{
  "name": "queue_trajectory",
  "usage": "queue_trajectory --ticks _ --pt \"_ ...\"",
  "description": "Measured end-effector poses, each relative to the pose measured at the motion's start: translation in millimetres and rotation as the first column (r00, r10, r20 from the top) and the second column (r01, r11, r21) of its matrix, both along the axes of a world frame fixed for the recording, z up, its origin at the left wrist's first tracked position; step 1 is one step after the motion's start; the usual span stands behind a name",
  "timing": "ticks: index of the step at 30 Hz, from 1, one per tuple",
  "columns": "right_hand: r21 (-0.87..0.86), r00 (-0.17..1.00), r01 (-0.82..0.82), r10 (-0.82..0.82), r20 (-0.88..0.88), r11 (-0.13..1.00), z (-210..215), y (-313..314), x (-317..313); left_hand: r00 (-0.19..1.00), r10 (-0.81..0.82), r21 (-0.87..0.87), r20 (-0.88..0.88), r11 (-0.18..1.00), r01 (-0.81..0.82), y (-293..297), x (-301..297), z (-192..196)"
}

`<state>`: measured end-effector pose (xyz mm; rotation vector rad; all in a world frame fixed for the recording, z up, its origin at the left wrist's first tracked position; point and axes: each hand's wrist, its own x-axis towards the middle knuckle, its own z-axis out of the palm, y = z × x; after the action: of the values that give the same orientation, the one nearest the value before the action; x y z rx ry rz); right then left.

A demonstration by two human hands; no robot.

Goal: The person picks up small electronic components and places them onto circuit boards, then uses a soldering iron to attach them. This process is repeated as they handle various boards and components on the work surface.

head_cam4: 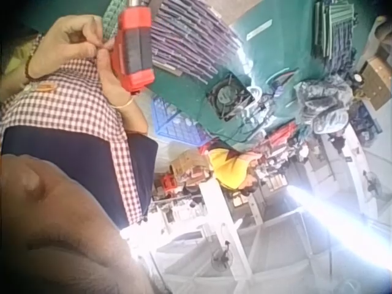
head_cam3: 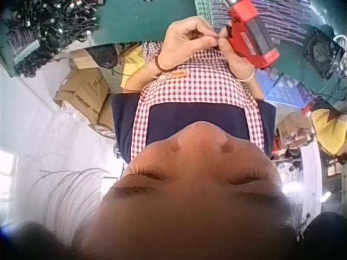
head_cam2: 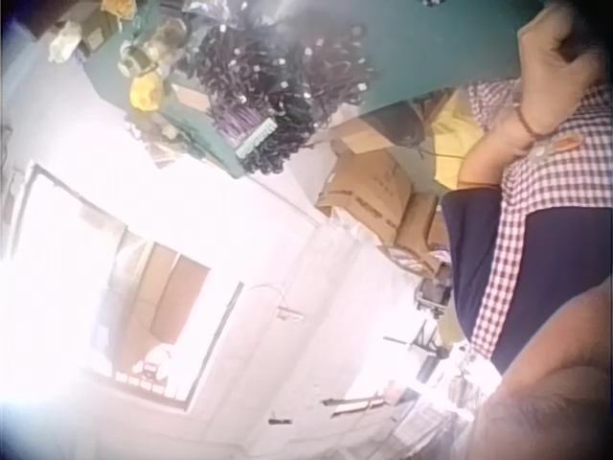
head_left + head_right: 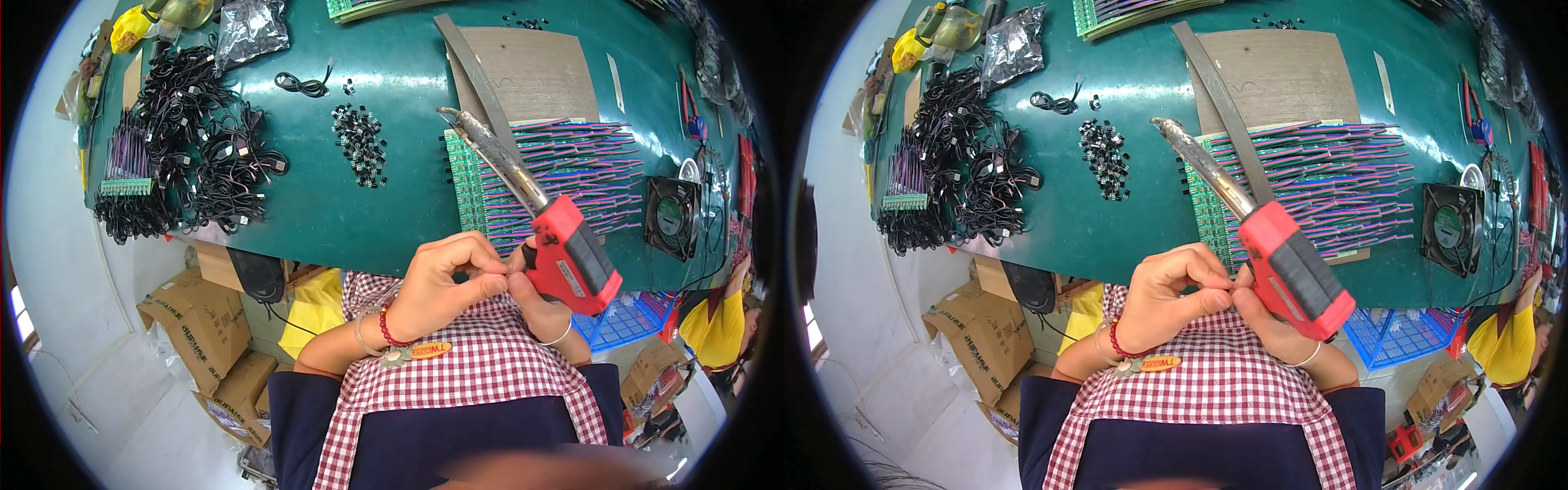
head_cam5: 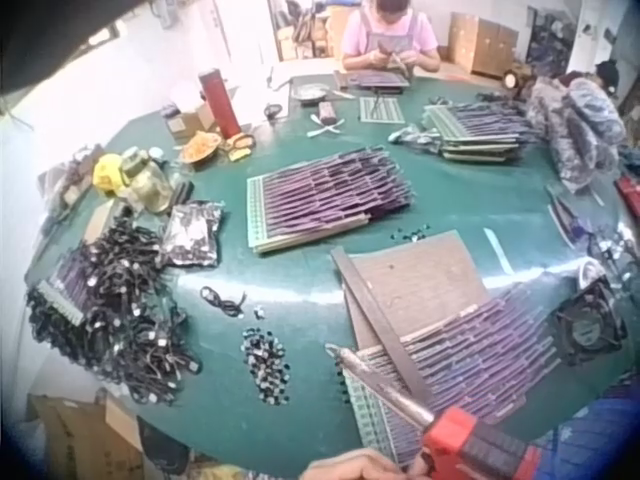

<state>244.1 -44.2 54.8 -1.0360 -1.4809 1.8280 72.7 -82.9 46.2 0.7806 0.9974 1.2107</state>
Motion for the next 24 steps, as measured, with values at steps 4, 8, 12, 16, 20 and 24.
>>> queue_trajectory --ticks 4,8,12,16,20,24 --pt "-0.086 0.995 0.099 -0.098 0.009 0.991 7 2 -7 0.991 0.015 0.009 -0.13 1.0 -0.014 -1 2 1" --pt "0.04 0.993 0.016 -0.021 0.116 0.999 10 6 -8 0.926 0.062 0.175 -0.373 0.985 0.005 0 1 7" --pt "0.141 0.972 -0.064 0.03 0.232 0.988 10 5 -8 0.881 0.089 0.201 -0.465 0.98 0.007 1 2 6" --pt "0.254 0.945 -0.118 0.03 0.326 0.96 1 5 -4 0.872 -0.025 0.102 -0.489 0.991 0.086 1 -1 8" --pt "0.115 0.972 -0.061 0.033 0.231 0.992 4 5 -8 0.859 -0.066 0.044 -0.508 0.994 0.102 3 -2 7" --pt "0.04 0.969 0.192 -0.196 0.149 0.981 -5 -5 2 0.946 -0.082 -0.188 -0.312 0.982 0.023 13 -20 -14"
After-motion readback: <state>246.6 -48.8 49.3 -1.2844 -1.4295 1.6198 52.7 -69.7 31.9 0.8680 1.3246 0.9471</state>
